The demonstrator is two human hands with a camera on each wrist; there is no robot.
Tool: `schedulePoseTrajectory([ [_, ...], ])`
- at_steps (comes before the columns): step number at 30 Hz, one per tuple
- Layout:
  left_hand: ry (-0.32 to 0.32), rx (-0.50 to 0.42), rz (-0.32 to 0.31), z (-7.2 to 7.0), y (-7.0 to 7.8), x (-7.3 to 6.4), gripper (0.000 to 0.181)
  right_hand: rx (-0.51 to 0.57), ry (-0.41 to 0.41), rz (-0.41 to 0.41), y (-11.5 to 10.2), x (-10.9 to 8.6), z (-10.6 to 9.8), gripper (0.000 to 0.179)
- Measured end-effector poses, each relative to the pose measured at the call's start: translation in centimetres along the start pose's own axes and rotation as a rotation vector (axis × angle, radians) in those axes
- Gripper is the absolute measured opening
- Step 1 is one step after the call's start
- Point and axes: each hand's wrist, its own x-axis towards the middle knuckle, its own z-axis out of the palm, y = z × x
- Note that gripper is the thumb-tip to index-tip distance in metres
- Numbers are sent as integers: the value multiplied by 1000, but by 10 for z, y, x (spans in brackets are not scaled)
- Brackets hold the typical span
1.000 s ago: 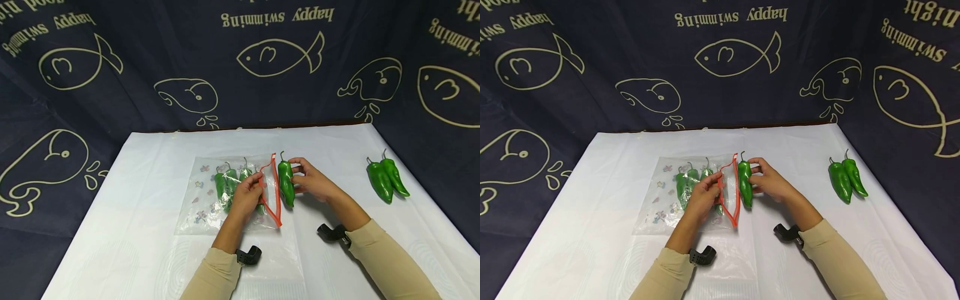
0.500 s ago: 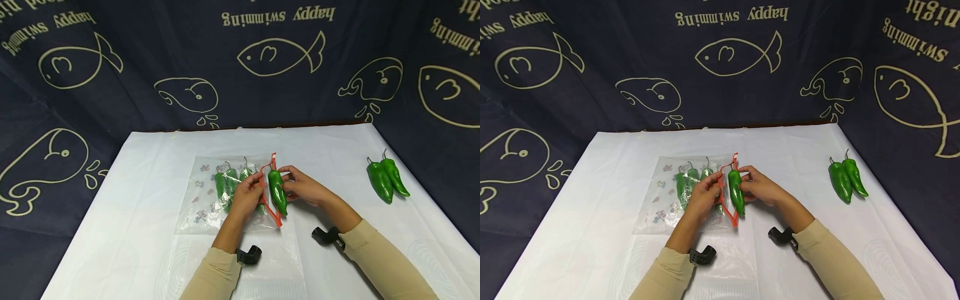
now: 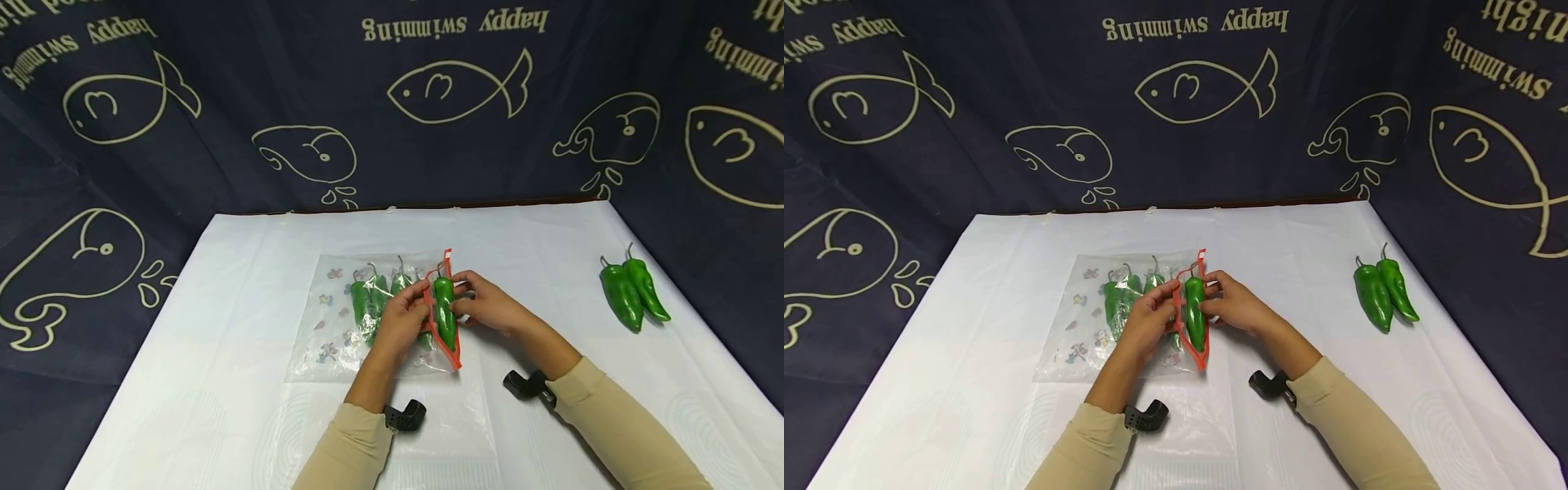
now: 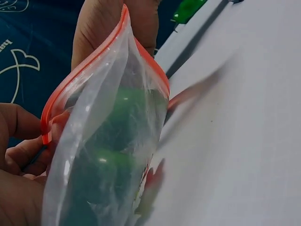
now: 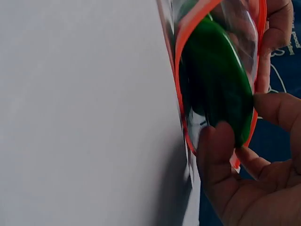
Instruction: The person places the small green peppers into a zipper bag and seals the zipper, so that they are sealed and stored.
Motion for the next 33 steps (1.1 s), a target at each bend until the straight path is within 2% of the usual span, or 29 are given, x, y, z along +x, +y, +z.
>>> schedulePoseTrajectory([
  [2, 3, 2, -5, 0, 0, 0, 49, -53, 27, -4, -2, -1, -1, 57],
  [4, 5, 2, -10, 0, 1, 0, 50, -49, 44, -3, -3, -3, -1, 55],
  [10, 13, 9, -2, 2, 2, 0, 49, 112, 32, -5, -2, -8, 0, 56],
  [17, 8, 0, -11, 2, 3, -2, 47, 238, -27, 2, 0, -9, 2, 60],
  [33, -5, 20, 8, 2, 0, -2, 51, 388, -92, 32, -2, -4, 16, 60],
])
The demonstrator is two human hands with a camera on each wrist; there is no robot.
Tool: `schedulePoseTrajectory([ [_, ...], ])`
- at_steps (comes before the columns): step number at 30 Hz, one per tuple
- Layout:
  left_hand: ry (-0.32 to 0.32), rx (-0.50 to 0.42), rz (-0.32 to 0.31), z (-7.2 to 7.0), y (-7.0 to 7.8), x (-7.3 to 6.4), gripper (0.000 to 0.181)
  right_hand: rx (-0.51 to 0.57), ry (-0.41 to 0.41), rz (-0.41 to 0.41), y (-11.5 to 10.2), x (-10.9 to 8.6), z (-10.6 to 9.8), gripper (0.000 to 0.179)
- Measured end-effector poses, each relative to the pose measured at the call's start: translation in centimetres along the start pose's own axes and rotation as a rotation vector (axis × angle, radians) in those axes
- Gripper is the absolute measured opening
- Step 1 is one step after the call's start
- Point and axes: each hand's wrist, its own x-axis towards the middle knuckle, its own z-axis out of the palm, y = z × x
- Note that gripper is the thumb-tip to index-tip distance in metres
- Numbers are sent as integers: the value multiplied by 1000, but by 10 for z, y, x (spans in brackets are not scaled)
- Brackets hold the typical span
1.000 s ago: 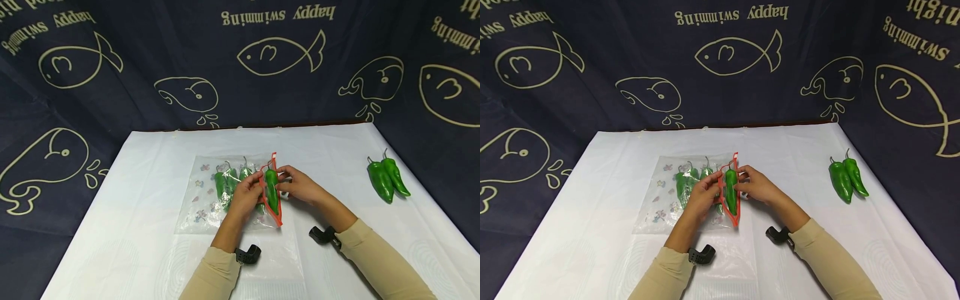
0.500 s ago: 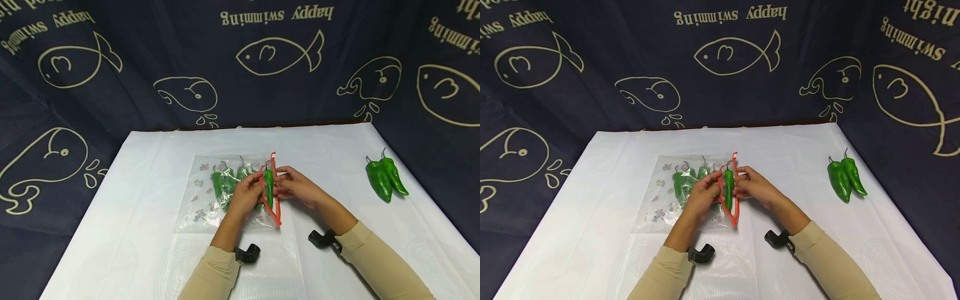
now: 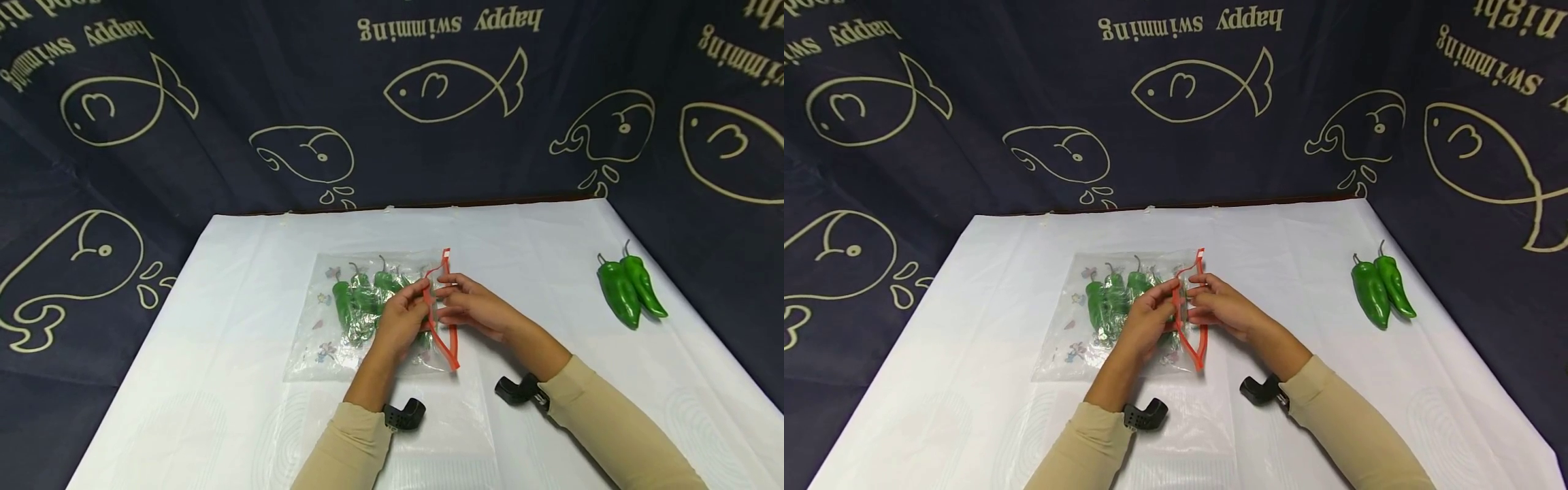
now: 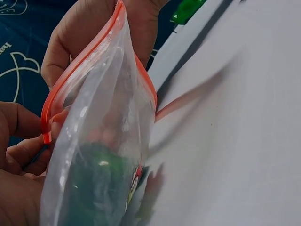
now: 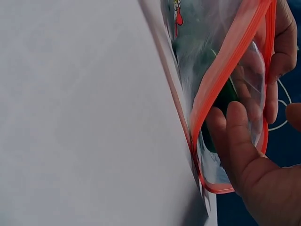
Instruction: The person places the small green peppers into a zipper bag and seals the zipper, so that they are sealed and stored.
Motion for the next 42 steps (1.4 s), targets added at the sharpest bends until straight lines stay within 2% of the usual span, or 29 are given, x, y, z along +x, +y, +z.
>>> schedulePoseTrajectory([
  [3, -4, -2, 6, 0, 0, 0, 51, -8, -2, 5, 0, 0, 1, 61],
  [8, 0, -7, 5, 0, -1, 0, 50, -91, 2, -13, -1, -1, -2, 59],
  [15, 18, 3, -1, 2, -2, 3, 48, -237, 80, -62, -6, -6, -18, 54],
  [22, 33, 13, -3, 2, -1, 2, 52, -416, 145, -101, -20, -22, -44, 52],
  [31, 47, 26, -8, 2, -1, 2, 52, -501, 223, -143, -40, -45, -80, 52],
  [42, 36, 27, -2, 1, -4, 3, 50, -738, 321, -129, -52, -71, -128, 58],
])
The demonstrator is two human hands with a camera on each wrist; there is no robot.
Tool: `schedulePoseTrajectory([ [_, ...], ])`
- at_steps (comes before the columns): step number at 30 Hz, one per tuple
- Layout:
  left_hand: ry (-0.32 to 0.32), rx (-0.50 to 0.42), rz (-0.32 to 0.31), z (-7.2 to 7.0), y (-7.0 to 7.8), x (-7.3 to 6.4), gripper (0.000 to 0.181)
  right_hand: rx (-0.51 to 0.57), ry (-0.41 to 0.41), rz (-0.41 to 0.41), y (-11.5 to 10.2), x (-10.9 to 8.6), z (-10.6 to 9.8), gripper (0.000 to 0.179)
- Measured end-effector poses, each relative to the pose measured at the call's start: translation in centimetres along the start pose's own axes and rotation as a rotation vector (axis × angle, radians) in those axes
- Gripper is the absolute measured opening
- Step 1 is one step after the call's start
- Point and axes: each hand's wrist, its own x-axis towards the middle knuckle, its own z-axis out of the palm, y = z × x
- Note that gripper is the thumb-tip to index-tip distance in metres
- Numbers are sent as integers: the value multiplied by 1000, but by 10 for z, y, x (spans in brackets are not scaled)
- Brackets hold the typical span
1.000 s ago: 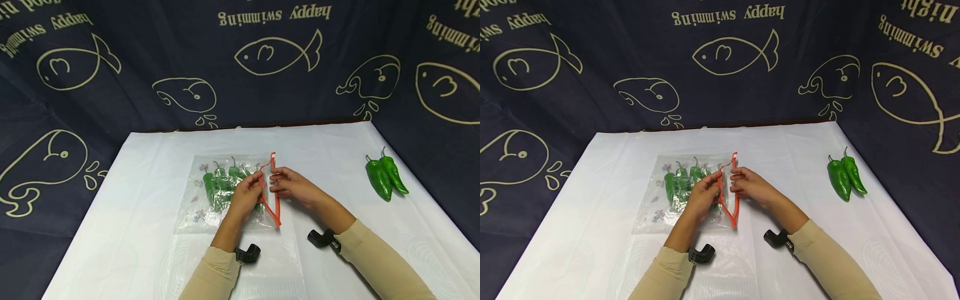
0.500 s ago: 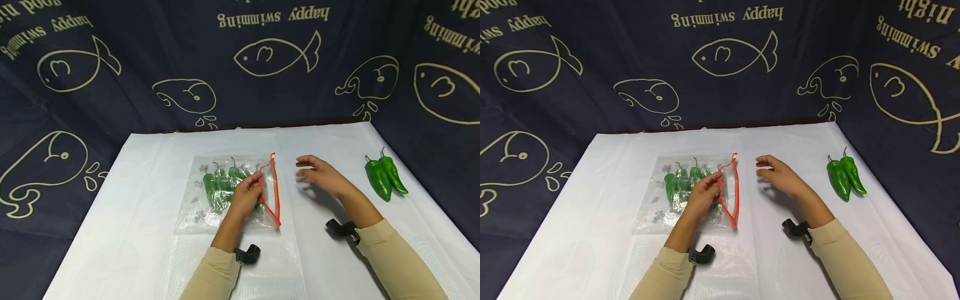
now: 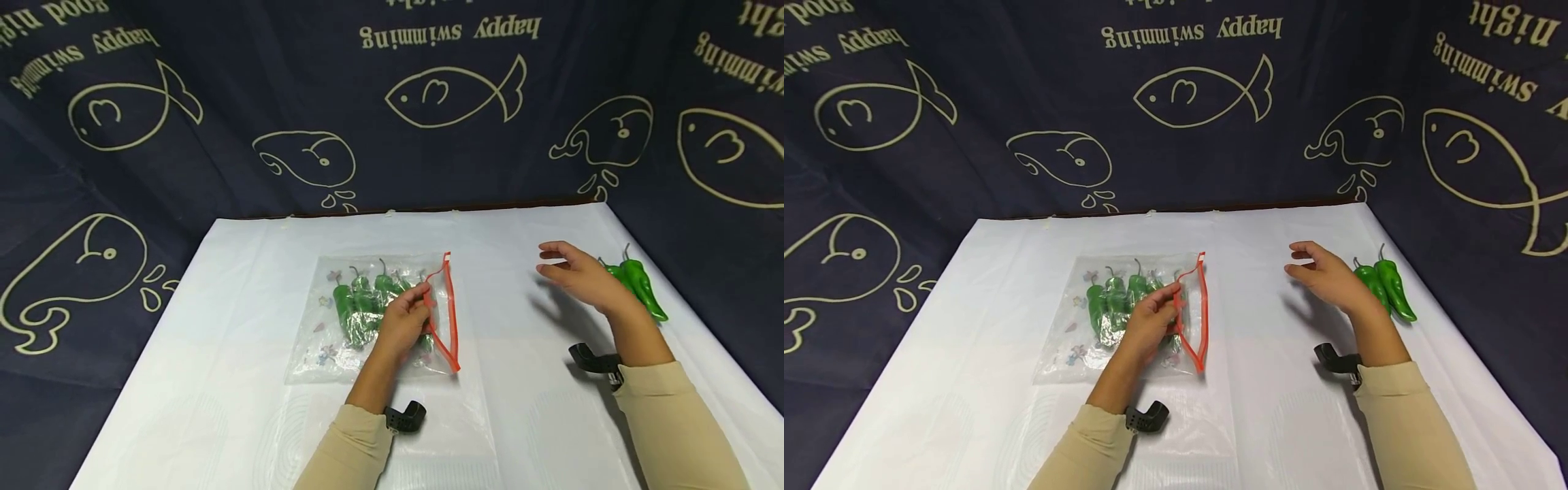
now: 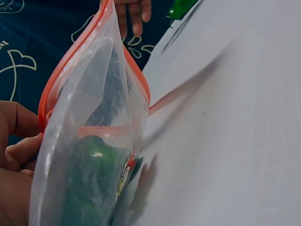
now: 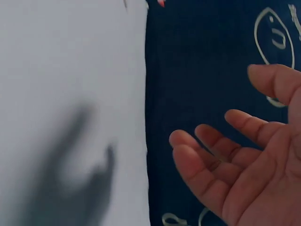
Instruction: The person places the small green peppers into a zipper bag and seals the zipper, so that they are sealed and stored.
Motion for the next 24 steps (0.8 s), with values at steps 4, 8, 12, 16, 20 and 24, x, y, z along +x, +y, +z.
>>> schedulePoseTrajectory([
  [4, -11, 6, 2, 0, 1, 0, 50, -78, 5, 25, 11, -5, -19, 60],
  [8, -23, 2, -1, 0, 3, -1, 50, -156, 19, 83, 21, -10, -37, 64],
  [12, -34, 8, -12, 0, 14, -8, 50, -249, 33, 139, 30, -15, -49, 68],
  [16, -41, 19, -3, 2, 29, -19, 49, -340, 35, 150, 39, -21, -57, 67],
  [20, -39, 22, 5, 1, 26, -17, 48, -439, 40, 147, 48, -27, -64, 65],
  [24, -32, 8, 3, -1, 8, -4, 50, -479, 35, 163, 54, -31, -70, 64],
])
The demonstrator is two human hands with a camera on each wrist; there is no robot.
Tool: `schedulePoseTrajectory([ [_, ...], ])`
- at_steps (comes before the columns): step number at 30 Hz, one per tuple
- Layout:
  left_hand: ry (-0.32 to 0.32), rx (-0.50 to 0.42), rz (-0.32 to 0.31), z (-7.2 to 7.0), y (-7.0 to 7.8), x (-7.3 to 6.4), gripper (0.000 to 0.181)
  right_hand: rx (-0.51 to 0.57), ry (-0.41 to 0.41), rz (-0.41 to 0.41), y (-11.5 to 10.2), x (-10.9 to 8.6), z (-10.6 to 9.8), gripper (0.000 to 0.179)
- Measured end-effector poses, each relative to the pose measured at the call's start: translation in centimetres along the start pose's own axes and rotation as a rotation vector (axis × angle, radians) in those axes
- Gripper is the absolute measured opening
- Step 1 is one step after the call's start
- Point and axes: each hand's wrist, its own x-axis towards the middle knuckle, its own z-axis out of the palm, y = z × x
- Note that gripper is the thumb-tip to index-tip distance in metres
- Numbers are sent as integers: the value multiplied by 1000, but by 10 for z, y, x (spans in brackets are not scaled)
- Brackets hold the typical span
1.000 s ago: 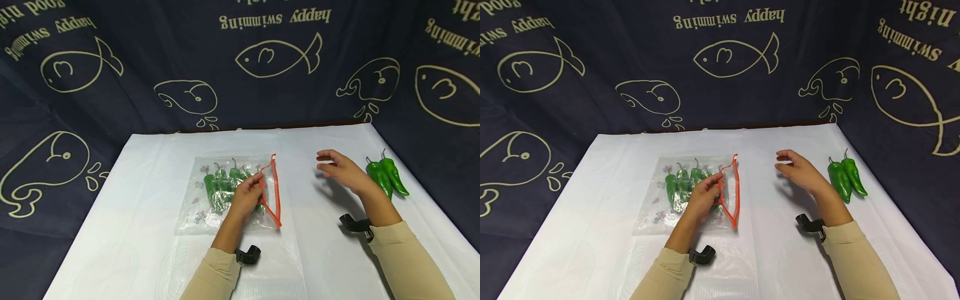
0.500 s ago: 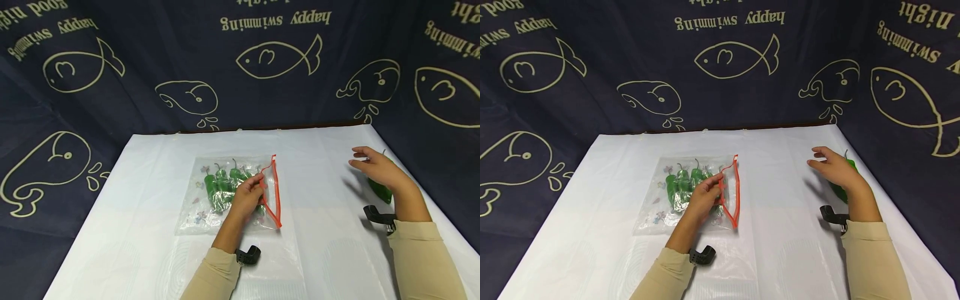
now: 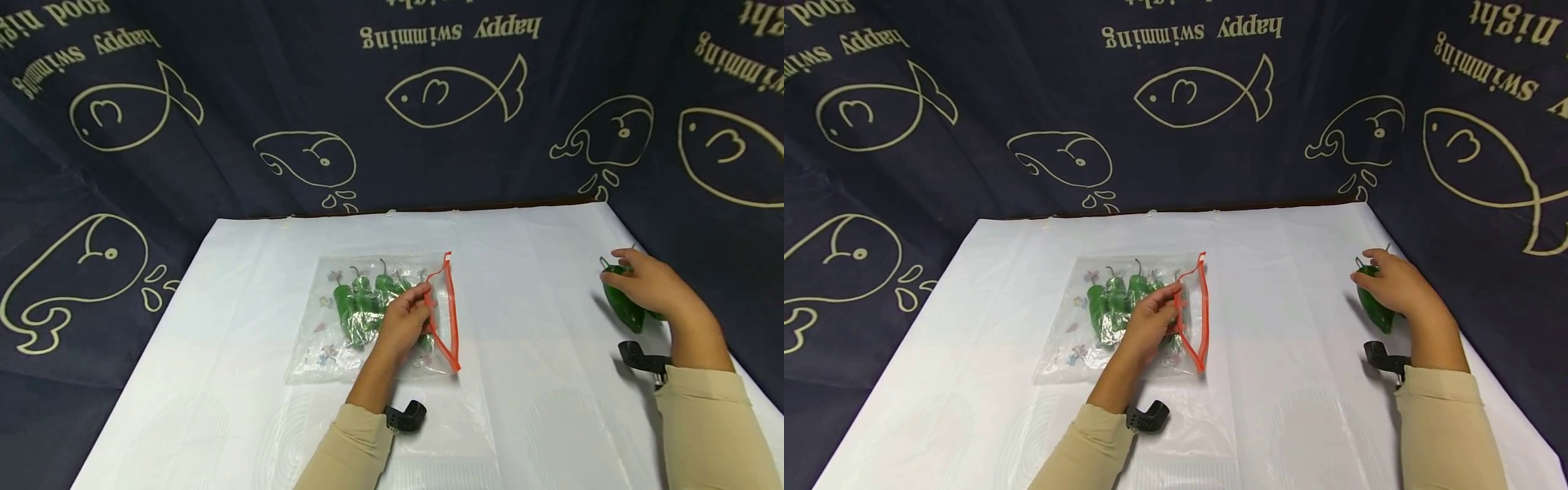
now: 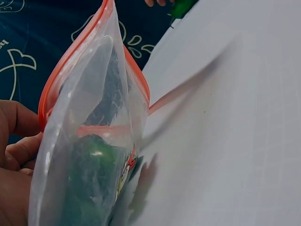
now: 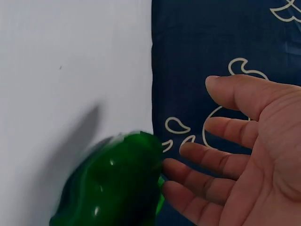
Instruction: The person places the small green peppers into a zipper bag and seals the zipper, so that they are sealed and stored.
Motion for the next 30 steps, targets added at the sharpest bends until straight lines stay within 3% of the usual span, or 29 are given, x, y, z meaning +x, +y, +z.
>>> schedulePoseTrajectory([
  [3, 10, -8, 3, 0, -6, 4, 50, -7, 6, -2, 4, -2, -1, 63],
  [17, 17, 3, -5, 0, -7, 5, 49, -29, 35, -45, 12, 1, 11, 61],
  [30, 14, 2, 2, 0, -6, 3, 50, -15, -43, 10, 10, 2, 16, 65],
])
